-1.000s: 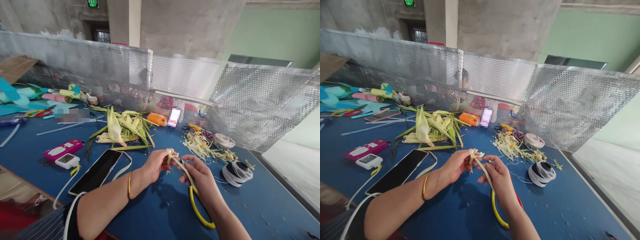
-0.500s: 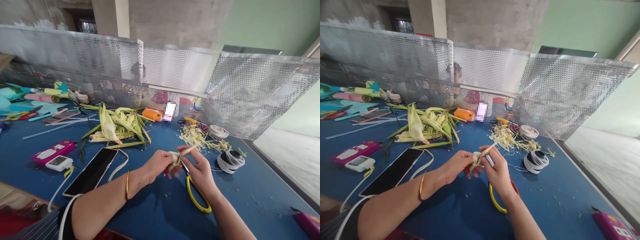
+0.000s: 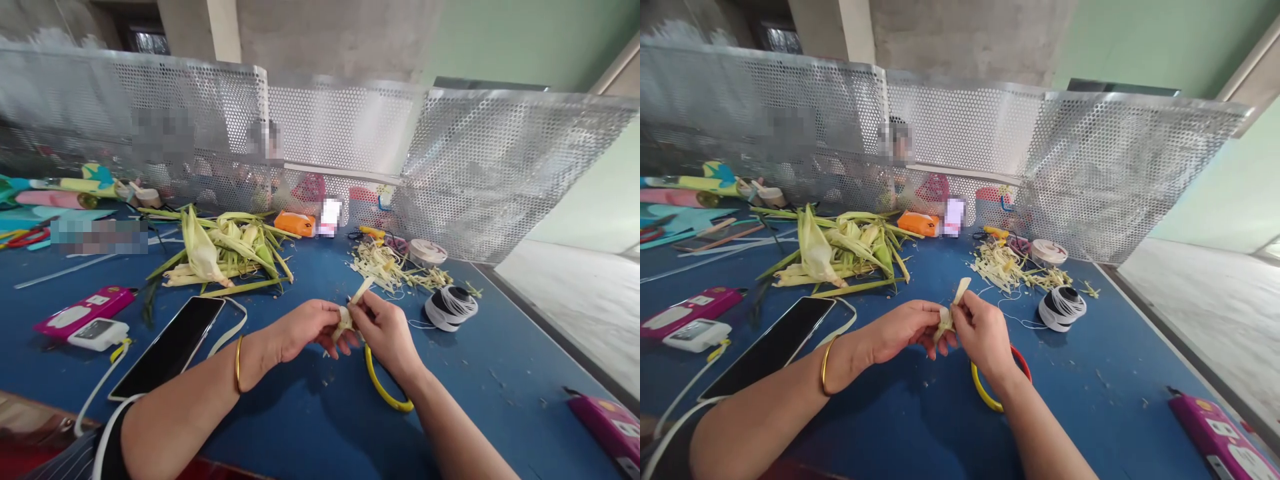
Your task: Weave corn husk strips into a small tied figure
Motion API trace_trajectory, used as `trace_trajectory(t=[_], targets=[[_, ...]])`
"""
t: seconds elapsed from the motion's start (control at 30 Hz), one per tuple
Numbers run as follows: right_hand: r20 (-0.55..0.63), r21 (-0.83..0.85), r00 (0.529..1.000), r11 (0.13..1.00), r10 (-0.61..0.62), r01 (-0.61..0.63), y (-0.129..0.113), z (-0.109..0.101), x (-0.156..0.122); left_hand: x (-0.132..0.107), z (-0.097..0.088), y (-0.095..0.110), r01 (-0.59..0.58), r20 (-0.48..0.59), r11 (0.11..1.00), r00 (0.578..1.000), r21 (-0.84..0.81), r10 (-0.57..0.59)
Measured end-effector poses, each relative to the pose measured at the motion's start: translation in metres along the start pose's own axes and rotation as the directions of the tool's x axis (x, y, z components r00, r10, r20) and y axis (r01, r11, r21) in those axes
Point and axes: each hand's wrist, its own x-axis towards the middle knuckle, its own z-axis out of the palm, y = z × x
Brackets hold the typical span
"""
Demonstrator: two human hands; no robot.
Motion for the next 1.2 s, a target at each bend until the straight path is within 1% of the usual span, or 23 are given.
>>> trace_trajectory(t=[0.1,0.17,0.27,0.33,0.4,0.5,0.57,0.67,0.73,0.8,0.87,0.97,1.1,1.2], targets=[[-0.016,0.030,1.000,0.999,0.016,-0.016,-0.001,0.002,0.000,0.000,0.001,-0.002,-0.033,-0.076,0.997,0.996,0.068,0.038],[-0.037,0.055,0.999,0.998,0.022,-0.020,-0.002,0.003,-0.001,0.001,0.002,-0.004,-0.048,-0.117,0.996,0.991,0.080,0.058],[-0.070,0.122,0.997,0.992,0.044,-0.035,-0.002,0.006,-0.001,0.003,0.002,-0.005,-0.042,-0.199,0.996,0.978,0.076,0.057],[-0.084,0.181,0.994,0.982,0.067,-0.051,-0.002,0.007,0.000,0.003,0.002,-0.005,-0.025,-0.227,0.997,0.973,0.076,0.042],[-0.096,0.222,0.991,0.972,0.094,-0.071,-0.001,0.007,0.001,0.002,0.003,-0.002,-0.029,-0.206,0.997,0.978,0.065,0.042],[-0.124,0.241,0.982,0.964,0.143,-0.110,-0.001,0.006,0.002,0.001,0.004,0.000,-0.071,-0.110,0.997,0.991,0.010,0.071],[-0.139,0.241,0.976,0.962,0.169,-0.132,-0.001,0.007,0.002,0.000,0.006,-0.001,-0.107,-0.087,0.994,0.990,0.037,0.110],[-0.131,0.264,0.973,0.953,0.190,-0.150,0.000,0.009,0.002,0.001,0.008,-0.006,-0.158,-0.165,0.977,0.969,0.144,0.181],[-0.118,0.291,0.971,0.942,0.206,-0.164,0.001,0.012,0.002,0.003,0.010,-0.009,-0.174,-0.210,0.972,0.956,0.160,0.206],[-0.103,0.310,0.965,0.930,0.241,-0.199,0.002,0.012,0.003,0.003,0.011,-0.010,-0.179,-0.223,0.972,0.952,0.150,0.209],[-0.056,0.336,0.955,0.907,0.290,-0.255,0.002,0.010,0.003,0.003,0.010,-0.009,-0.180,-0.235,0.973,0.949,0.143,0.210],[0.085,0.444,0.942,0.834,0.326,-0.329,-0.001,0.003,0.004,0.003,0.005,-0.005,-0.155,-0.287,0.982,0.941,0.110,0.181],[0.294,0.627,0.925,0.682,0.240,-0.376,-0.010,-0.011,0.002,0.003,-0.001,-0.002,-0.137,-0.326,0.991,0.936,0.007,0.131],[0.368,0.699,0.910,0.589,0.190,-0.405,-0.015,-0.017,0.001,0.004,-0.002,0.000,-0.151,-0.337,0.987,0.933,-0.049,0.125]])
